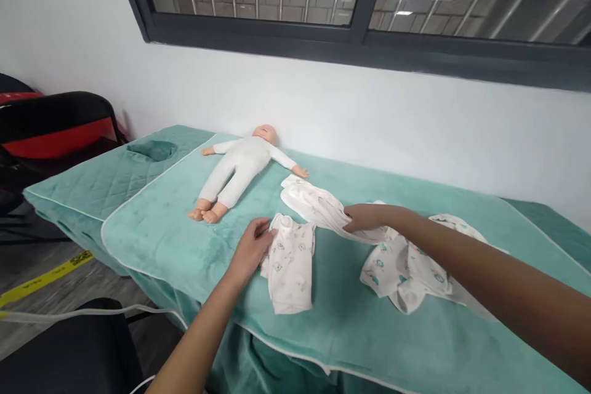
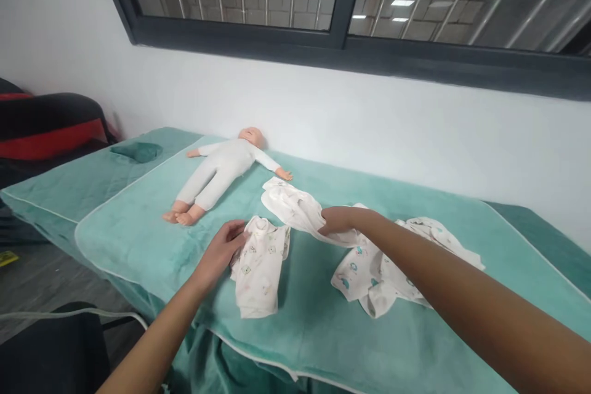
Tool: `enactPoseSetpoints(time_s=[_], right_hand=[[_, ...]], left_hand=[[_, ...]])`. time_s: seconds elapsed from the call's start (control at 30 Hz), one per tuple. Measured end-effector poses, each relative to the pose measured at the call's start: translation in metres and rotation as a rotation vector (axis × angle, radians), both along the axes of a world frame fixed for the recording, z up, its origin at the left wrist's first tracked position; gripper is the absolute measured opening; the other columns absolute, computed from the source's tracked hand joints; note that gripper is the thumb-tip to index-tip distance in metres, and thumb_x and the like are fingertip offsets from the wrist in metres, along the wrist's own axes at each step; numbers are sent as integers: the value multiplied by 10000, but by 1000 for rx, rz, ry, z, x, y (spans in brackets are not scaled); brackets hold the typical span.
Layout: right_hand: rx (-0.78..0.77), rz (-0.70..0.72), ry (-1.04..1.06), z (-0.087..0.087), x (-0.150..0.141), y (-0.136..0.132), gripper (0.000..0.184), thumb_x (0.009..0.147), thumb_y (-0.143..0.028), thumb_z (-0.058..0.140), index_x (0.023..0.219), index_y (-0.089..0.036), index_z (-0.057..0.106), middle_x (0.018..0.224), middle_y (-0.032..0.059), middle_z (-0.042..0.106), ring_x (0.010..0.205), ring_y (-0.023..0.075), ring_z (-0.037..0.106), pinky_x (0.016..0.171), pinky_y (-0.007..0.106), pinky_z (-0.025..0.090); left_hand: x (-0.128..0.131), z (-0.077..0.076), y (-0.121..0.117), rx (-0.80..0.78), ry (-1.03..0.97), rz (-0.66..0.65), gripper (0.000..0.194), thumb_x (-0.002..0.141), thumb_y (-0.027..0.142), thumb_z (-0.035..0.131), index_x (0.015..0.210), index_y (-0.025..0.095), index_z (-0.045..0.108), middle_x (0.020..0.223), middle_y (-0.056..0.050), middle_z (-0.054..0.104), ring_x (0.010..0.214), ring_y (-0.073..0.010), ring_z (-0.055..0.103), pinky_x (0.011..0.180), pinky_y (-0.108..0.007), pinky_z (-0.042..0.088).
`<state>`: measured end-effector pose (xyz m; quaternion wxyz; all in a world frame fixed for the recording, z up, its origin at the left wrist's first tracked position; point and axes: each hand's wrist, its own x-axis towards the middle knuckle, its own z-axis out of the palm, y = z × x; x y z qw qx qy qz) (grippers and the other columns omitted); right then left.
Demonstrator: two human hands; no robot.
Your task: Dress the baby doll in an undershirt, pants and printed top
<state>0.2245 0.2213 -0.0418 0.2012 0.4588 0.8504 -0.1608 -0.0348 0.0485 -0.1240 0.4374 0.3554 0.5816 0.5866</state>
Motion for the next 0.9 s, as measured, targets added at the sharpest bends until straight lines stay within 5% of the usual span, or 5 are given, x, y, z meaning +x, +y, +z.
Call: enactPoseSetpoints(time_s=[0.17,0.33,0.5,0.7,0.9], right_hand=[[-12,-44,188,-6,-9,-31,483,815,-528,605,1143,-173,597,1250,132,606,1083,304,599,867,356,483],[17,-86,404,-3,-25,-83,564,832,-454,600,1314,-179,498,1409,119,495,1252,294,500,977,349,438],[-117,-219,917,21,-18,-116,340,839,-384,588,1134,-218,609,1185,44,640,1103,253,586,968,383,440],[-409,-420,1370,65,1,-117,386,819,-338,650,1186,-217,632,1131,54,667,944,219,647,811,329,510],[-369,-13,1332,123,0,-137,566,803,-335,719,1338,-255,550,1300,56,580,1125,246,584,934,358,500]], left_hand=[[23,3,-49,-124,535,-42,384,743,496,661,929,162,631,1002,-85,599,921,-235,579,863,-383,451],[39,12,-57,-132,805,-123,118,767,289,600,703,191,590,940,-64,572,904,-231,537,834,-360,417],[48,41,-56,165,615,12,108,808,309,607,767,211,619,854,-31,611,879,-217,528,822,-317,391],[64,111,-56,212,110,42,213,805,397,663,788,188,624,723,12,581,668,-130,493,626,-231,392],[72,169,-41,316,-54,-81,196,796,366,682,808,179,624,740,5,588,662,-118,531,597,-215,428]])
